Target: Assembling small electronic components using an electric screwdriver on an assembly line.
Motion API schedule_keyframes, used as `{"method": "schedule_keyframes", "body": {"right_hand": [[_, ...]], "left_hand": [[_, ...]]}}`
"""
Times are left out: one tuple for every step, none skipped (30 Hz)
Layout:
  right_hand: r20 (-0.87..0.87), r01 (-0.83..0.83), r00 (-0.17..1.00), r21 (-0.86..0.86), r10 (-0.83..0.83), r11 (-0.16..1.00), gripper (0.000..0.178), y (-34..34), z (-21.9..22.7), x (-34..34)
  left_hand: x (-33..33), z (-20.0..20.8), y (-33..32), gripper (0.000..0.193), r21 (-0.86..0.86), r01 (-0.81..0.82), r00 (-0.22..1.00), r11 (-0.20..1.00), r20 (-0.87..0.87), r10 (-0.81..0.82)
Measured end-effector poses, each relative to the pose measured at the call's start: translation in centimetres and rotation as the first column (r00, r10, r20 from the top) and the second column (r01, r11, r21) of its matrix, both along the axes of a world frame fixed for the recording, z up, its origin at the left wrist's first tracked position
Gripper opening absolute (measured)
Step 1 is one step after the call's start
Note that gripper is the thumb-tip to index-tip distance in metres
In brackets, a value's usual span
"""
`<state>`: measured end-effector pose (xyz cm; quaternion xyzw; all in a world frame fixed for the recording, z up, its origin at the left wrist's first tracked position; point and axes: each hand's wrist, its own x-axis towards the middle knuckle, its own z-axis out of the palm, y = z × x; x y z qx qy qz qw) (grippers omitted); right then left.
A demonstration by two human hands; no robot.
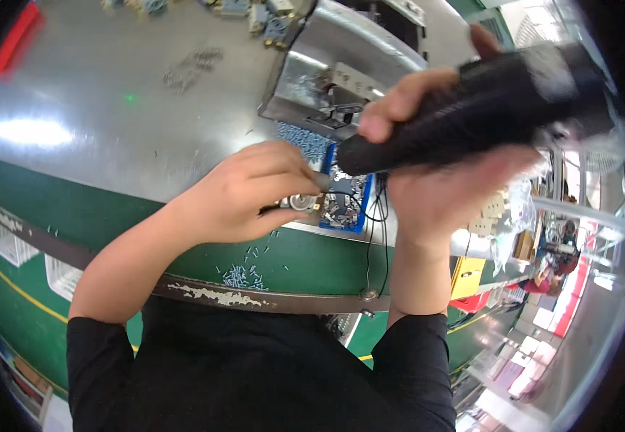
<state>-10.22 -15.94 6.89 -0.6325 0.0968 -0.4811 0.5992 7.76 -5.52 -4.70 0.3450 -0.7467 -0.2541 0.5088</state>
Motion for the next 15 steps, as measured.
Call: {"method": "schedule_keyframes", "body": {"right_hand": [[-0.040, 0.039, 0.998, 0.018, -0.038, 0.999, 0.110, 0.3, 0.0, -0.1], [-0.080, 0.079, 0.994, 0.035, -0.076, 0.996, 0.111, 0.6, 0.1, 0.0], [-0.215, 0.222, 0.952, 0.001, -0.216, 0.975, 0.114, 1.7, 0.8, 1.0], [-0.257, 0.244, 0.933, -0.058, -0.251, 0.968, 0.116, 2.0, 0.7, 0.9], [-0.303, 0.258, 0.912, -0.096, -0.275, 0.961, 0.117, 2.4, 0.8, 0.7], [-0.354, 0.265, 0.888, -0.128, -0.294, 0.956, 0.119, 2.8, 1.1, 0.5], [-0.347, 0.277, 0.886, -0.134, -0.307, 0.952, 0.119, 3.0, 1.3, 0.2], [-0.385, 0.261, 0.871, -0.162, -0.305, 0.951, 0.120, 3.2, 1.3, -0.1], [-0.422, 0.241, 0.856, -0.185, -0.298, 0.953, 0.121, 3.4, 1.3, -0.2], [-0.418, 0.245, 0.857, -0.186, -0.302, 0.951, 0.121, 3.7, 1.4, -0.2], [-0.430, 0.243, 0.856, -0.158, -0.288, 0.957, 0.121, 3.9, 1.5, -0.1], [-0.441, 0.241, 0.854, -0.134, -0.276, 0.961, 0.121, 4.1, 1.6, 0.1], [-0.450, 0.293, 0.836, -0.121, -0.315, 0.949, 0.120, 4.7, 1.8, 0.3], [-0.447, 0.293, 0.835, -0.130, -0.320, 0.947, 0.120, 5.0, 1.5, 0.7], [-0.233, 0.498, 0.800, -0.256, -0.553, 0.829, 0.114, 5.1, 0.6, 1.2]], "left_hand": [[-0.1, 0.1, 0.1, 0.032, -0.080, -0.034, 0.999, 0.996, -0.033, 0.032], [-0.1, 0.2, 0.3, 0.032, -0.093, -0.012, 1.000, 0.996, -0.022, 0.010], [0.4, 0.4, 0.8, 0.032, -0.095, 0.025, 1.000, 0.995, 0.016, -0.024], [0.2, 0.3, 0.9, 0.032, -0.104, 0.069, 0.997, 0.992, 0.048, -0.064], [-0.1, 0.3, 1.1, 0.031, -0.119, 0.038, 0.998, 0.992, 0.049, -0.032], [-0.4, 0.4, 1.2, 0.031, -0.126, 0.051, 0.997, 0.991, 0.055, -0.045], [-0.6, 0.5, 1.2, 0.031, -0.097, 0.052, 0.998, 0.994, 0.036, -0.049], [-0.7, 0.5, 1.1, 0.030, -0.068, 0.051, 0.999, 0.996, 0.016, -0.050], [-0.6, 0.7, 1.1, 0.030, -0.070, 0.057, 0.998, 0.996, 0.021, -0.055], [-0.5, 0.8, 1.2, 0.030, -0.056, 0.057, 0.998, 0.997, 0.028, -0.056], [-0.4, 1.0, 1.2, 0.030, -0.044, 0.057, 0.998, 0.997, 0.033, -0.055], [-0.4, 0.9, 1.2, 0.030, -0.052, 0.060, 0.998, 0.997, 0.035, -0.058], [-0.5, 0.8, 1.2, 0.030, -0.056, 0.053, 0.998, 0.997, 0.038, -0.051], [-0.5, 0.7, 1.3, 0.030, -0.061, 0.045, 0.998, 0.997, 0.040, -0.043], [-0.4, 0.8, 1.3, 0.030, -0.071, 0.042, 0.998, 0.997, 0.045, -0.039]]}}
